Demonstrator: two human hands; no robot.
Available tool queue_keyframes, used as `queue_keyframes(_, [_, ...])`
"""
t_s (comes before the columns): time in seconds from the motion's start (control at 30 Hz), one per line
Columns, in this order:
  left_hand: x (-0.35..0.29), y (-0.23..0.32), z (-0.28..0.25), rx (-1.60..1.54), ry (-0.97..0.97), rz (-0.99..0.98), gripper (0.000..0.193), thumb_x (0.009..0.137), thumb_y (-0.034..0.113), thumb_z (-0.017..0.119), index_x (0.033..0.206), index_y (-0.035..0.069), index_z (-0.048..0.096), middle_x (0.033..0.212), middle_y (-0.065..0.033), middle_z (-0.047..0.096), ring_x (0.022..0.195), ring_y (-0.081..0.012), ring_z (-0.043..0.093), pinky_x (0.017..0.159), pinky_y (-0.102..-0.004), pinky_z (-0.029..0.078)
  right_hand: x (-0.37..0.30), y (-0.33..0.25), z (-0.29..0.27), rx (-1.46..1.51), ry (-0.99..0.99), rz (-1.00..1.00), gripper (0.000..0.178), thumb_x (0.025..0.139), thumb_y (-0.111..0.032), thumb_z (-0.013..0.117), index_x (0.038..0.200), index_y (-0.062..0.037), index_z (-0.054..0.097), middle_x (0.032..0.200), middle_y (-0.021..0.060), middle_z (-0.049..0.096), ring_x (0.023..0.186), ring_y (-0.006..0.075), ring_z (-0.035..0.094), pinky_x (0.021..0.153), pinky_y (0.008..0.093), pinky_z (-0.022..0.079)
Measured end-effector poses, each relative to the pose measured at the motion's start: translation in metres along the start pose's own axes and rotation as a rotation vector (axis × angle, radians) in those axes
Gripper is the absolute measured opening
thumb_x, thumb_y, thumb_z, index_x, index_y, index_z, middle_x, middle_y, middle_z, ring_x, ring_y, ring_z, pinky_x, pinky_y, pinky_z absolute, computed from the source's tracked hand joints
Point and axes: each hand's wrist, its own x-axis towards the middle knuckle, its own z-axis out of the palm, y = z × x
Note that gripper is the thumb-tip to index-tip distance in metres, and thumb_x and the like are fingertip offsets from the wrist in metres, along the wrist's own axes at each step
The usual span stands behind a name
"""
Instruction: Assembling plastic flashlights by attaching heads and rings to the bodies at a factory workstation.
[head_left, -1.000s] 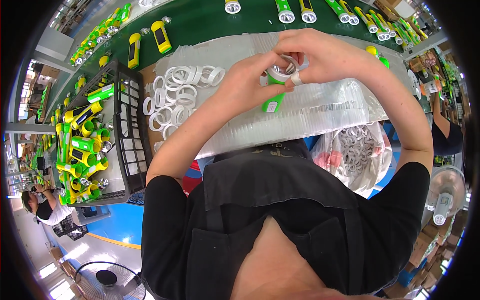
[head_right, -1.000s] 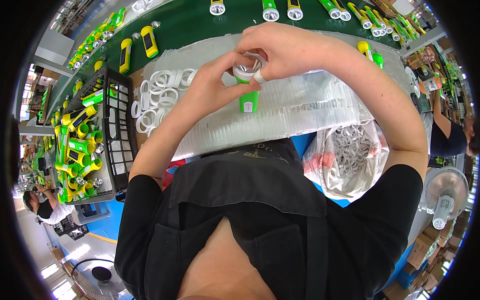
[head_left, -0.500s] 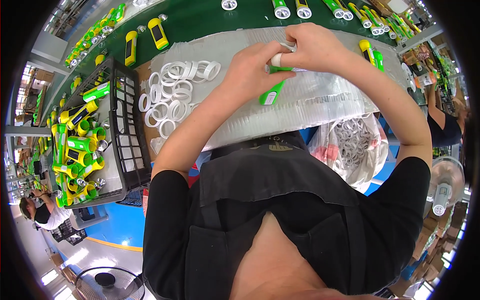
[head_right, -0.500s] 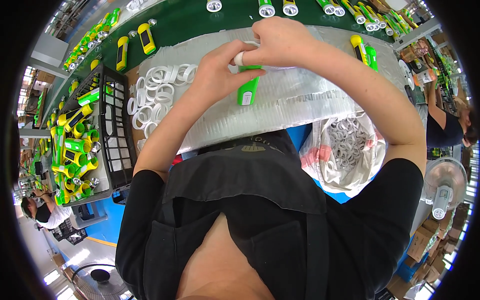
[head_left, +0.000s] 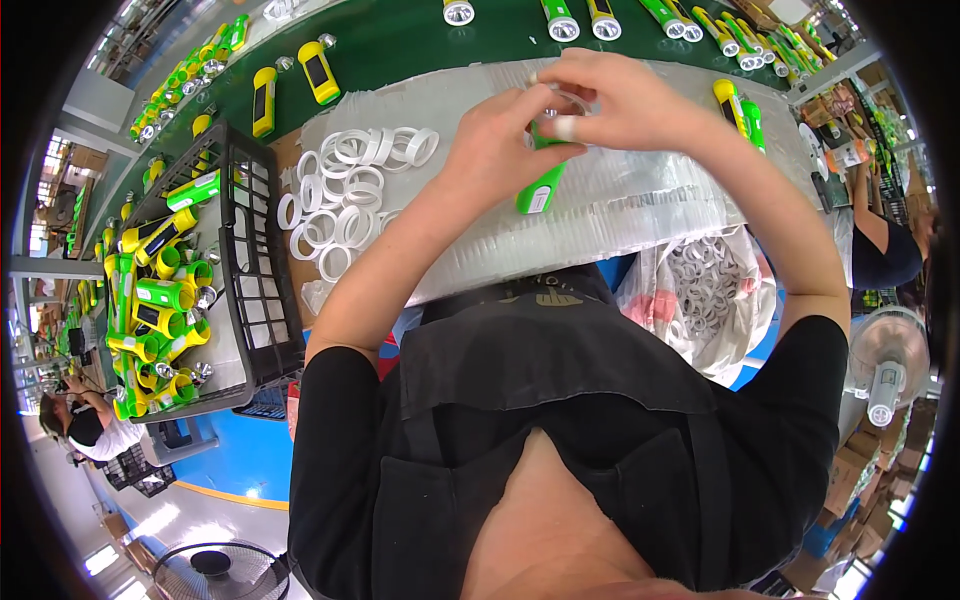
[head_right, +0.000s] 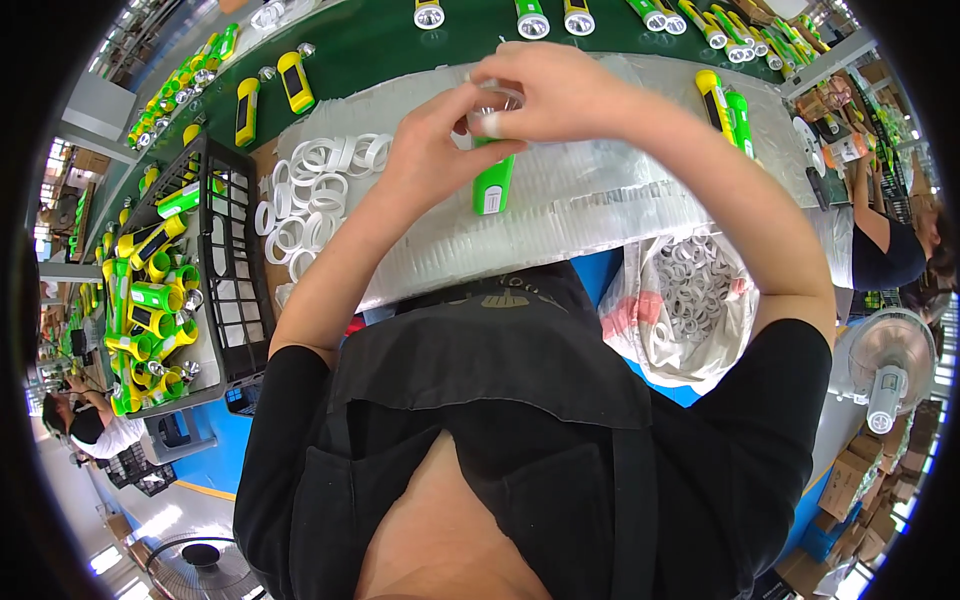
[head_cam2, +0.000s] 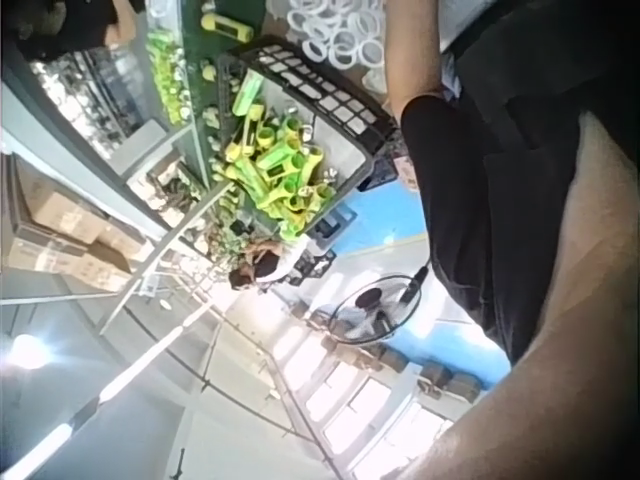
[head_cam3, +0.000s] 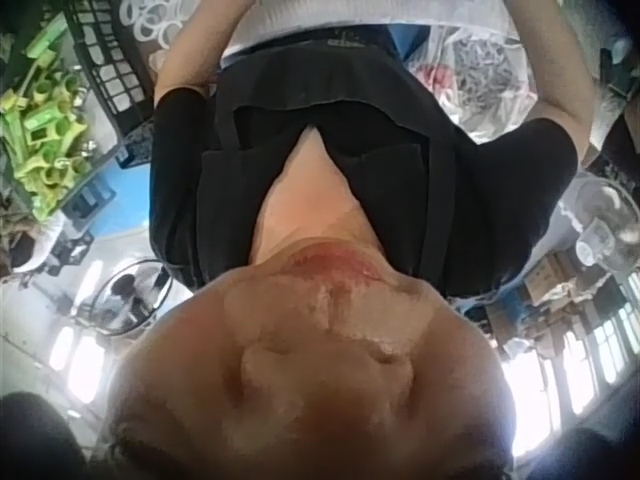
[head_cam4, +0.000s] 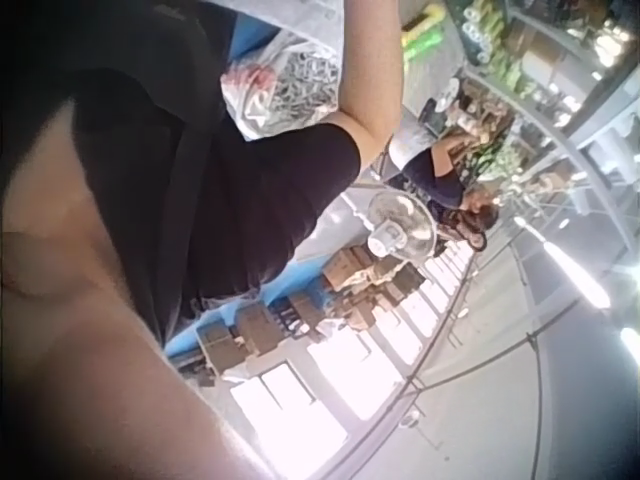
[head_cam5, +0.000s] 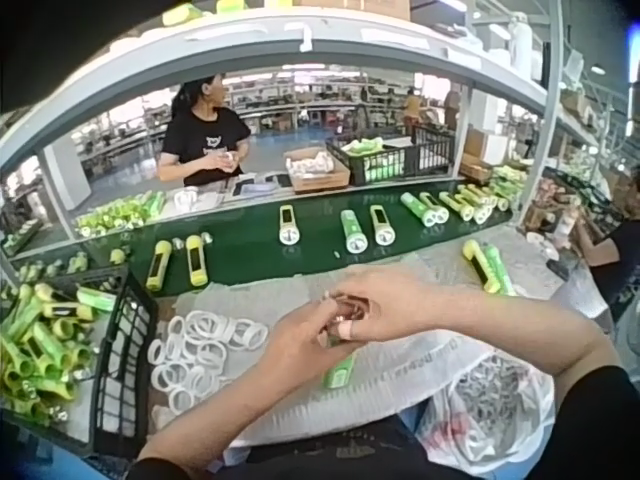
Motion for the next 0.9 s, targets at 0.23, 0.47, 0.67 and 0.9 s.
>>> queue_keyframes(0.23, [-0.003,-0.015,-0.005,-0.097,0.021,-0.083,0.039,0.072,0.018,0.084,0.104,0.009,0.064,0.094,-0.005,0.07,0.08,-0.0169,0.064,0.072,-0.0292,0.051,-0.04,0.017,0.063,0.425,0.39,0.4,0.089,0.07,-0.041,0.083,0.14,-0.0033,0.042,0.116,0.0118,0.059,0.105,0.0193,0.059,0.084,0.0332,0.049])
queue_keyframes(0.47, [-0.011,-0.018,-0.005,-0.712,0.125,-0.264,0.032,0.081,0.013,0.078,0.105,0.007,0.058,0.099,-0.0071,0.066,0.093,-0.0136,0.064,0.08,-0.0287,0.052,-0.048,-0.027,0.171,0.448,0.645,0.552,0.041,0.076,-0.026,0.076,0.102,-0.0018,0.056,0.086,0.0075,0.066,0.076,0.0172,0.064,0.065,0.0345,0.05])
queue_keyframes(0.67, [-0.002,0.038,-0.027,-1.16,-0.164,0.095,0.019,0.074,0.003,0.069,0.092,0.0,0.071,0.095,-0.0187,0.064,0.089,-0.0265,0.066,0.077,-0.0331,0.052,-0.064,-0.052,0.087,1.558,-0.435,0.372,0.029,0.072,-0.016,0.078,0.088,-0.0059,0.057,0.069,0.0037,0.054,0.058,0.0107,0.053,0.05,0.0247,0.039])
queue_keyframes(0.9, [0.057,-0.039,-0.02,-0.079,0.049,0.001,0.017,0.089,0.009,0.058,0.101,0.0,0.065,0.09,-0.0104,0.067,0.075,-0.0168,0.063,0.069,-0.0274,0.05,-0.072,0.063,0.04,0.301,0.302,0.512,0.05,0.083,-0.047,0.07,0.101,-0.0017,0.064,0.086,0.0119,0.065,0.079,0.024,0.065,0.07,0.0361,0.052])
